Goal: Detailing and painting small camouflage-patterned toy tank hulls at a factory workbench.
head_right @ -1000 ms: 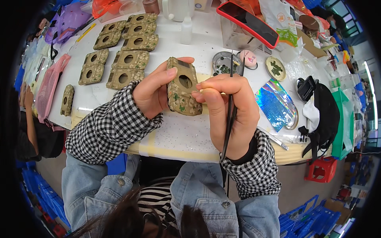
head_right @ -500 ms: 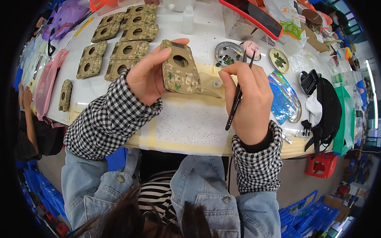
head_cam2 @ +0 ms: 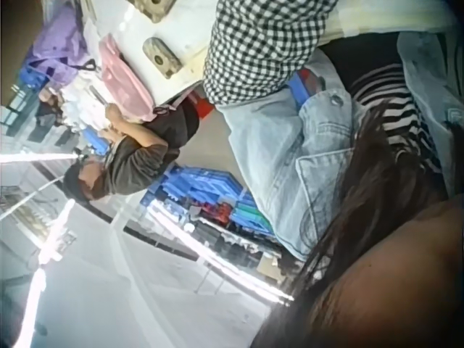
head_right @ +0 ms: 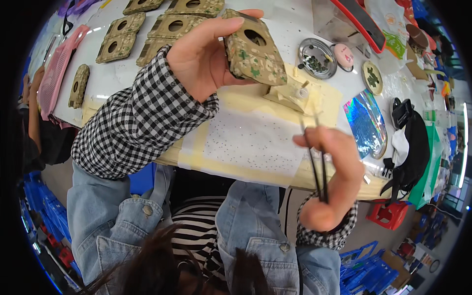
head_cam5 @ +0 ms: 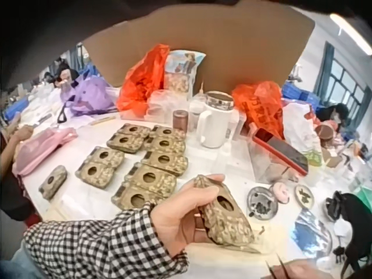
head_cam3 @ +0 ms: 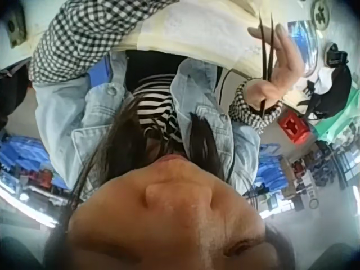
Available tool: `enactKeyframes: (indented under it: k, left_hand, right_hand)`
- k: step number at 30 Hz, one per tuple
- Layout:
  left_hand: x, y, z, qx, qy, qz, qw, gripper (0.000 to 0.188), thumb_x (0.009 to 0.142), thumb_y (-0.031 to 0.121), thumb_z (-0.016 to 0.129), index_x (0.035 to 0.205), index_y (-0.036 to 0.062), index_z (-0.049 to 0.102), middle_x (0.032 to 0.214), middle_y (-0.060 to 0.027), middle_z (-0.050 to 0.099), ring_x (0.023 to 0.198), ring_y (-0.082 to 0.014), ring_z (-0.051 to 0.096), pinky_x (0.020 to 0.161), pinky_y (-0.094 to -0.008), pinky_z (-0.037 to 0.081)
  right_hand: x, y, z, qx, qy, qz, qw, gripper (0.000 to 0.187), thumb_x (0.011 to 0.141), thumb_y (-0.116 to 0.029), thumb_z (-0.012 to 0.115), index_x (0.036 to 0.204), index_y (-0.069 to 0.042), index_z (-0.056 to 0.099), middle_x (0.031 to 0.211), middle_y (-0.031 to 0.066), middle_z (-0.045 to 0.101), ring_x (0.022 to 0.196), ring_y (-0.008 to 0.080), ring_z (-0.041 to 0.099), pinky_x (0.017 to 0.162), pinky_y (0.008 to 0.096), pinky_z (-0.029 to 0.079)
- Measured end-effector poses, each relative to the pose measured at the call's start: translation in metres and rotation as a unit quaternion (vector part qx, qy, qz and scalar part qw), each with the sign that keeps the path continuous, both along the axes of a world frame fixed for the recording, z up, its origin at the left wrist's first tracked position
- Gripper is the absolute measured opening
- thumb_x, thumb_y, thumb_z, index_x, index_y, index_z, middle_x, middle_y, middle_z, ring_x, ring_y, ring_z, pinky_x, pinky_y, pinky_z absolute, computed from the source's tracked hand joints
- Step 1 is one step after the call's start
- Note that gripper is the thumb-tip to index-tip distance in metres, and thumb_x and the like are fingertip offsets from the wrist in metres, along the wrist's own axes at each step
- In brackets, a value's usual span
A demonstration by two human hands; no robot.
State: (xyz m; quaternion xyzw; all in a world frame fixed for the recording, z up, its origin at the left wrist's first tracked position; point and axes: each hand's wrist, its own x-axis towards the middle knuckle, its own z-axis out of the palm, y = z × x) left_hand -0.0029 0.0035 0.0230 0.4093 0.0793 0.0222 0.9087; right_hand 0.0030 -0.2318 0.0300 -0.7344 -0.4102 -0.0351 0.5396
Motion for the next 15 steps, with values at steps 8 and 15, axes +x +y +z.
enactKeyframes:
  k: [8, 15]
  left_hand:
    - [0.010, 0.006, -0.020, -0.047, -0.035, -0.038, 0.998, 0.047, 0.080, 0.025, 0.060, 0.118, 0.0080, 0.039, 0.107, -0.0132, 0.047, 0.094, -0.0294, 0.059, 0.081, -0.0435, 0.054]
    - [0.011, 0.005, -0.017, -0.055, -0.031, -0.030, 0.998, 0.048, 0.080, 0.024, 0.061, 0.119, 0.0076, 0.039, 0.105, -0.0123, 0.046, 0.092, -0.0293, 0.060, 0.082, -0.0447, 0.054]
  right_hand:
    - [-0.017, 0.024, -0.010, -0.166, 0.051, 0.065, 0.983, 0.027, 0.072, -0.013, 0.071, 0.094, 0.001, 0.063, 0.092, 0.0137, 0.064, 0.093, 0.0298, 0.058, 0.080, 0.0349, 0.047]
    - [-0.012, 0.035, -0.026, -0.099, 0.094, 0.060, 0.989, 0.012, 0.078, -0.007, 0.064, 0.088, 0.000, 0.065, 0.083, 0.0110, 0.064, 0.084, 0.0261, 0.057, 0.074, 0.0320, 0.045]
